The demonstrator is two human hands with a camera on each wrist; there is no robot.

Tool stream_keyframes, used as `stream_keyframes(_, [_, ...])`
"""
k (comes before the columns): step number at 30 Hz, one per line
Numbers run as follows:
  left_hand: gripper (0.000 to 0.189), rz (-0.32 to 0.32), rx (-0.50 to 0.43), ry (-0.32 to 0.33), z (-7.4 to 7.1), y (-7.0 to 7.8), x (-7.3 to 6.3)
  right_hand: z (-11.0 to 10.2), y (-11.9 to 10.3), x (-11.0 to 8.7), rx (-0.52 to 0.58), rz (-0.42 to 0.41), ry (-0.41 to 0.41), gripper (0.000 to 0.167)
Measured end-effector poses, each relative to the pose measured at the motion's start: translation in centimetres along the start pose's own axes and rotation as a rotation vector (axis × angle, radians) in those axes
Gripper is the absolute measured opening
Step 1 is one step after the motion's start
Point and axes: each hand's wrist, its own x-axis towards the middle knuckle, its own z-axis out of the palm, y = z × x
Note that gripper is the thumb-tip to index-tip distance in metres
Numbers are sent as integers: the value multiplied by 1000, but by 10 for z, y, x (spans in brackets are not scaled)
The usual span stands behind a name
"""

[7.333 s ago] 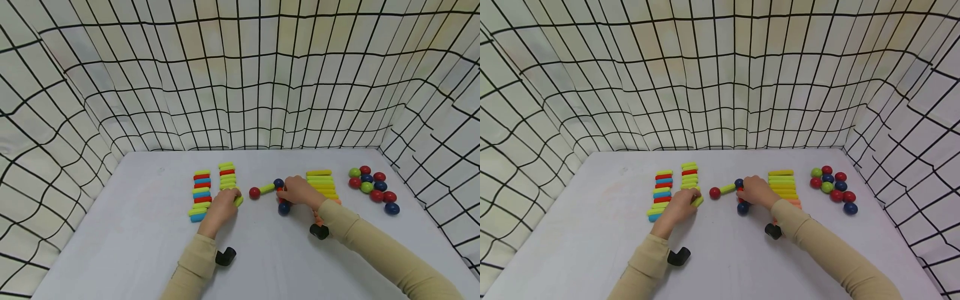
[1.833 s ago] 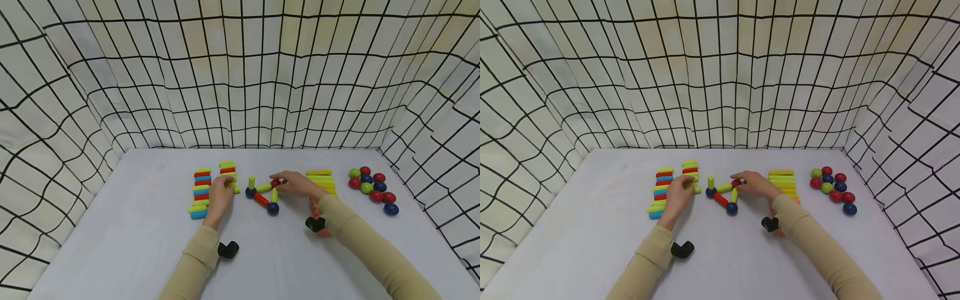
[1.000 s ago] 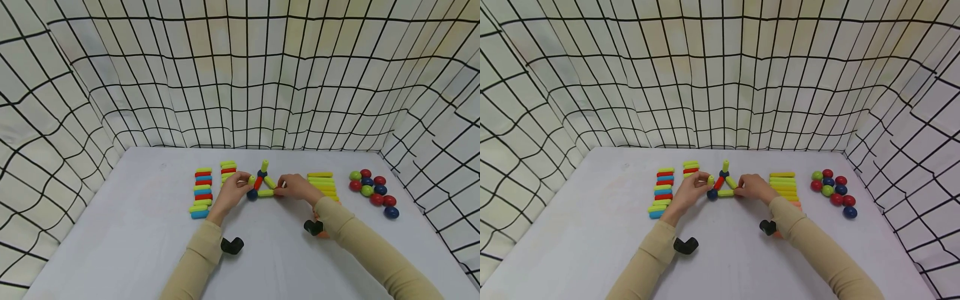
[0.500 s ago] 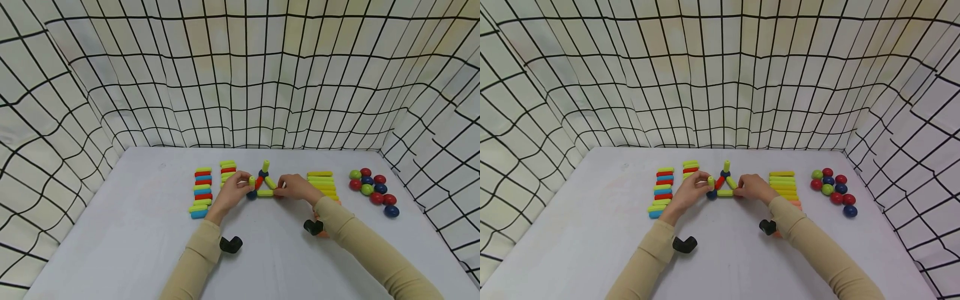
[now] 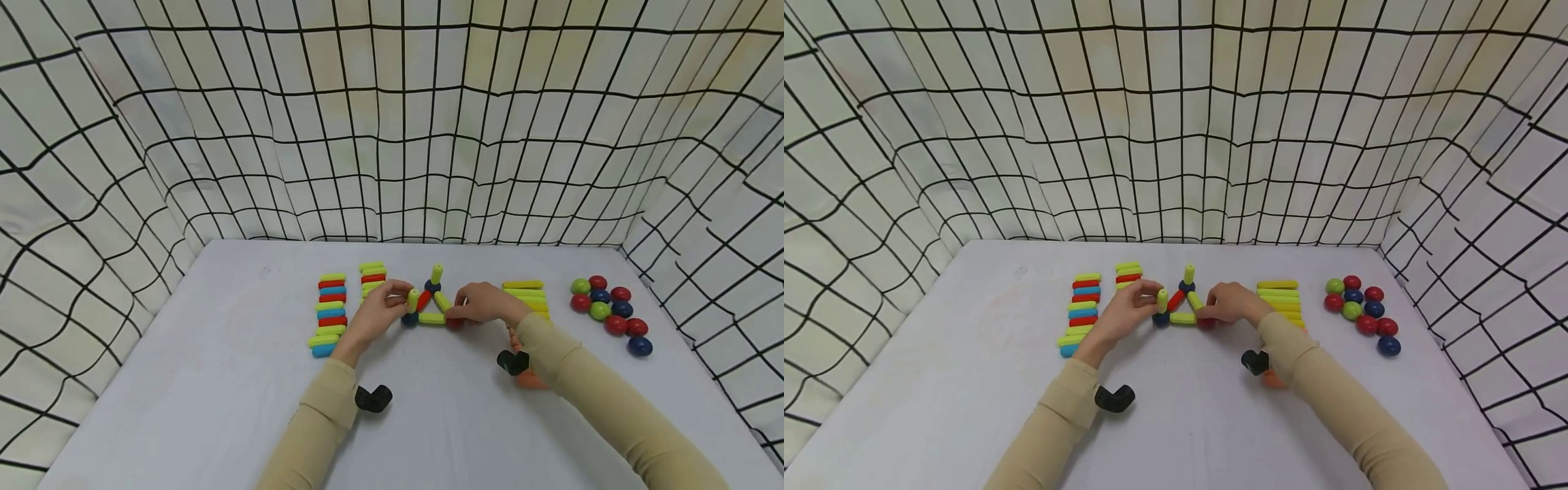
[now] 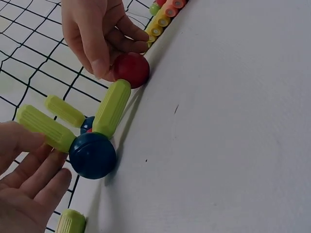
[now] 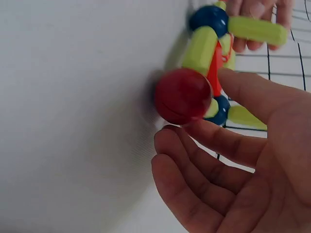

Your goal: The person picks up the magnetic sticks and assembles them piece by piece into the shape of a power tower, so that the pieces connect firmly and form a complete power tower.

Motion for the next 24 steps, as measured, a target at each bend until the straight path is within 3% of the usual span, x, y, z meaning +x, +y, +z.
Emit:
stream_keyframes(5, [30, 36, 251, 258, -5, -1, 5, -12, 6, 17, 147, -6, 46, 48])
stream_keyframes(7, [30, 13, 351, 314, -6, -2, 8, -13, 9, 24, 237, -32, 46, 55])
stream_keyframes(10, [31, -27, 454, 306, -7, -3, 9, -11, 12, 34, 358, -78, -2, 58])
stream_keyframes(14, [30, -42, 557, 287, -7, -2, 9, -4, 13, 42, 419, -125, -48, 53])
stream_keyframes(20, [24, -18, 641, 281, -7, 0, 5, 1, 12, 42, 379, -102, -19, 38])
stream_keyframes(24, [21, -22, 642, 256, -10, -1, 0, -1, 14, 39, 325, -38, 20, 40])
